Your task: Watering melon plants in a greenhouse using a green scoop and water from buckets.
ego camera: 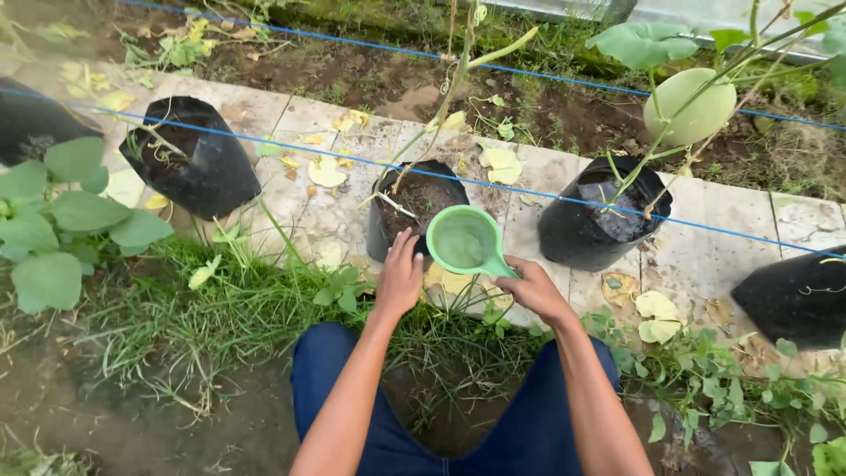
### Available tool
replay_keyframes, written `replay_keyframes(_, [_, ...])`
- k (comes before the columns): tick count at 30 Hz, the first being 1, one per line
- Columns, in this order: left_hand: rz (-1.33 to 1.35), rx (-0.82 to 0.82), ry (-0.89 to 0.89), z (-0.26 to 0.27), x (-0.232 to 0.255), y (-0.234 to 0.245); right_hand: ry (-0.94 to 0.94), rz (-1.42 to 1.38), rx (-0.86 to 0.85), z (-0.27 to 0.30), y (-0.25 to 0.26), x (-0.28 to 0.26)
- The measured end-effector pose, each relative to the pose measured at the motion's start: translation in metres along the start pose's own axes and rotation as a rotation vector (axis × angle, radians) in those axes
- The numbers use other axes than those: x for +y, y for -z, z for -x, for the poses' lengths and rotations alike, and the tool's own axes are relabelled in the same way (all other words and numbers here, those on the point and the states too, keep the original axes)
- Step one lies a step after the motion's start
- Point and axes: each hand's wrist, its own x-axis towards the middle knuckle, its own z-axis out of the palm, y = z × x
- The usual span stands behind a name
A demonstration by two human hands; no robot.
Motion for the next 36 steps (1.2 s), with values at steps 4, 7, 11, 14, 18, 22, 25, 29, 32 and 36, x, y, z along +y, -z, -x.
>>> replay_keyframes(4, [-0.111, -0.044, -0.067, -0.021, -0.018, -0.010, 0.111, -0.010, 0.041, -0.023, -0.006, 0.006])
replay_keyframes(7, [-0.227, -0.123, -0.056, -0.033, -0.029, -0.015, 0.164, 0.048, 0.057, -0.040, -0.011, 0.006])
replay_keyframes(11, [-0.398, -0.224, -0.037, -0.034, -0.052, -0.026, 0.144, 0.007, 0.145, -0.058, -0.024, 0.004])
replay_keyframes(14, [-0.422, -0.202, -0.059, -0.029, -0.055, -0.024, 0.169, 0.046, 0.193, -0.076, -0.030, 0.012])
replay_keyframes(18, [-0.376, -0.126, -0.154, -0.025, -0.061, -0.020, 0.156, 0.196, 0.234, -0.084, -0.038, 0.002])
replay_keyframes(22, [-0.365, -0.170, -0.153, -0.023, -0.055, -0.008, 0.156, 0.260, 0.252, -0.096, -0.049, 0.006])
replay_keyframes(25, [-0.397, -0.183, -0.177, -0.026, -0.061, -0.011, 0.136, 0.229, 0.238, -0.094, -0.056, -0.005])
replay_keyframes(29, [-0.407, -0.202, -0.173, -0.024, -0.060, -0.011, 0.040, 0.325, 0.252, -0.088, -0.065, -0.019])
replay_keyframes(32, [-0.402, -0.198, -0.174, -0.025, -0.059, -0.010, 0.073, 0.407, 0.282, -0.106, -0.072, 0.003])
replay_keyframes(36, [-0.410, -0.211, -0.181, -0.027, -0.054, -0.008, 0.094, 0.491, 0.319, -0.109, -0.077, 0.002])
